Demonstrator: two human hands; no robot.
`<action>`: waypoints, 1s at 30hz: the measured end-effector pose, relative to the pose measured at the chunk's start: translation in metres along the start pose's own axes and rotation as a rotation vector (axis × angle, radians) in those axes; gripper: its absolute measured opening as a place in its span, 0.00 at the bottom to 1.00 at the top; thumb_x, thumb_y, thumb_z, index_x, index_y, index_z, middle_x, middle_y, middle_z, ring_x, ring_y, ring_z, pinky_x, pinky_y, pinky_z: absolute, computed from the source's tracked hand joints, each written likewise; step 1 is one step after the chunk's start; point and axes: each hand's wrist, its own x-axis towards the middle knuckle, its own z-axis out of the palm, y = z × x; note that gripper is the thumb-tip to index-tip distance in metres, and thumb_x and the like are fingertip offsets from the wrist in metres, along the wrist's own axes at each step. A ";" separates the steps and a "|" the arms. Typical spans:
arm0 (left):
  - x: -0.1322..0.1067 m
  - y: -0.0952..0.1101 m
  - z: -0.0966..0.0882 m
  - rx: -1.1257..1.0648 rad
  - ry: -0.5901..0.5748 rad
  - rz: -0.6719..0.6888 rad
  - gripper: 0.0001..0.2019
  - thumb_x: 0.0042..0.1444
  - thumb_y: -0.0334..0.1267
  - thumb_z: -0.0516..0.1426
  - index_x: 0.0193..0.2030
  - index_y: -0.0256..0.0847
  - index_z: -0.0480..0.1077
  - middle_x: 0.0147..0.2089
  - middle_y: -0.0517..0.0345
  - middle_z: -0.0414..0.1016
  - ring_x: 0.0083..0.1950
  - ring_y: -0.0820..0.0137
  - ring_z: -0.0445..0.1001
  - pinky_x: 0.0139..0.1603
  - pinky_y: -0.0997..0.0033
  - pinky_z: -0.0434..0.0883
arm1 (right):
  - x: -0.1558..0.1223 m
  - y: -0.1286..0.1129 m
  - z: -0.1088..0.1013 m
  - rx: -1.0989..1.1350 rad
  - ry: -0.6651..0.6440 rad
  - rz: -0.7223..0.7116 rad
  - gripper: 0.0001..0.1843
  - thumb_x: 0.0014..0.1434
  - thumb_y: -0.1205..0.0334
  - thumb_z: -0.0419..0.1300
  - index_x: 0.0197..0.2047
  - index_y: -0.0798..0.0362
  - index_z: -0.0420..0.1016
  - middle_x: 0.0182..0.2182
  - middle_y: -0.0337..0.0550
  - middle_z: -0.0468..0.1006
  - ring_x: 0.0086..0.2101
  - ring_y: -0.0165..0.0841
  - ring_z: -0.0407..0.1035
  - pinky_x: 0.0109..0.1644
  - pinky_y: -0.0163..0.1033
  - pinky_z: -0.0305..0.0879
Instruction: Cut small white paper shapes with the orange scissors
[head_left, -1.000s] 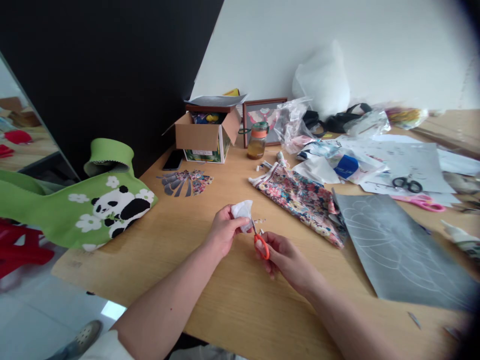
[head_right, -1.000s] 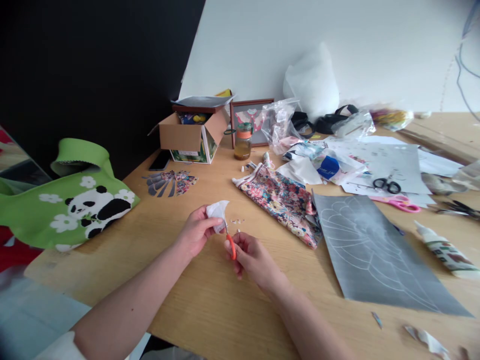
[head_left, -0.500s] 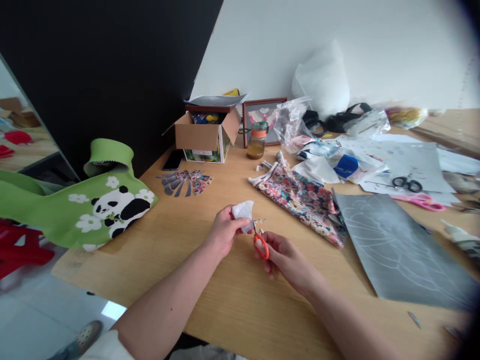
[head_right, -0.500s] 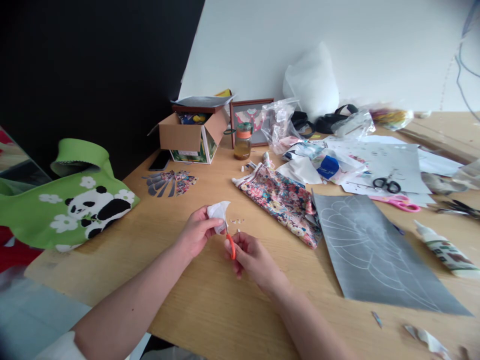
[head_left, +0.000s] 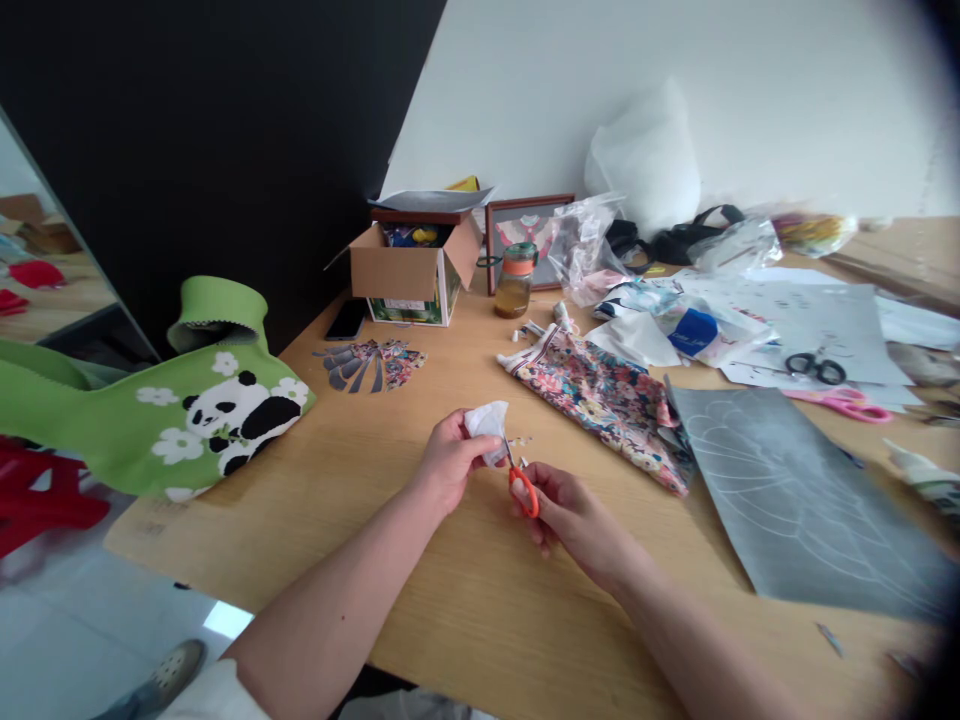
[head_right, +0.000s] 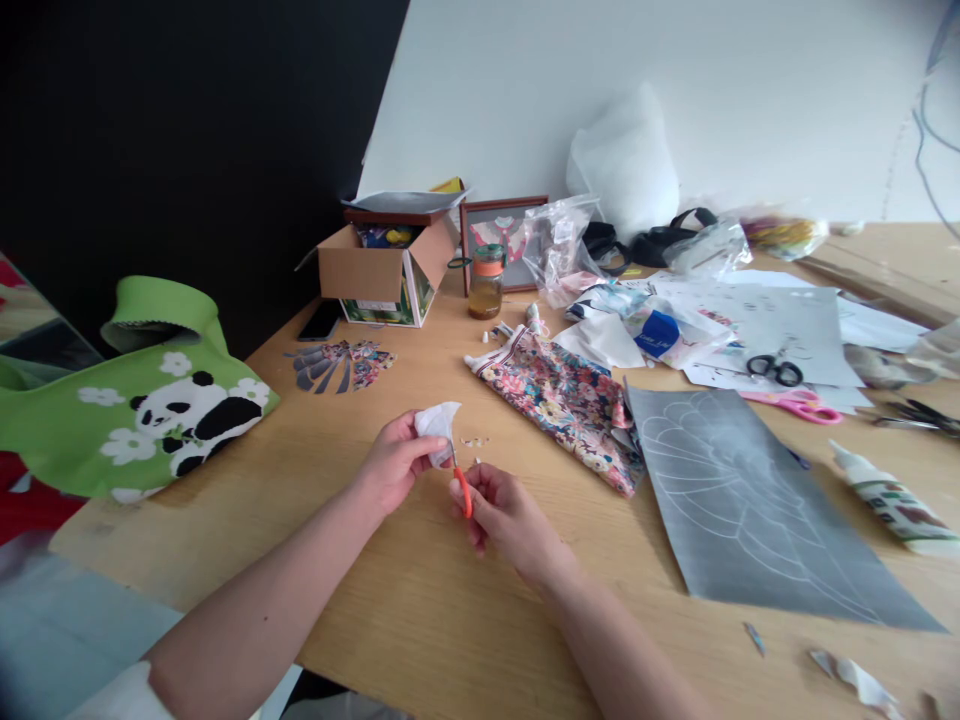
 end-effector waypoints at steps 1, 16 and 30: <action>0.000 0.000 0.000 -0.002 -0.002 -0.001 0.22 0.33 0.30 0.66 0.39 0.34 0.69 0.28 0.61 0.73 0.25 0.74 0.71 0.28 0.71 0.69 | 0.000 0.000 0.000 0.000 0.001 -0.002 0.30 0.51 0.32 0.64 0.31 0.53 0.65 0.23 0.32 0.65 0.19 0.23 0.58 0.20 0.30 0.58; -0.001 -0.001 0.000 0.001 -0.011 -0.005 0.19 0.34 0.30 0.66 0.36 0.35 0.68 0.29 0.59 0.74 0.26 0.74 0.71 0.29 0.70 0.70 | -0.001 -0.001 0.001 0.021 -0.005 -0.007 0.28 0.51 0.33 0.65 0.31 0.52 0.67 0.23 0.33 0.67 0.20 0.25 0.60 0.21 0.32 0.59; -0.001 0.000 0.001 -0.001 -0.009 -0.004 0.18 0.34 0.29 0.66 0.35 0.35 0.68 0.29 0.59 0.73 0.26 0.74 0.71 0.29 0.71 0.70 | 0.000 -0.003 0.002 0.007 0.017 -0.003 0.29 0.50 0.32 0.65 0.30 0.52 0.65 0.22 0.32 0.64 0.19 0.23 0.57 0.19 0.31 0.57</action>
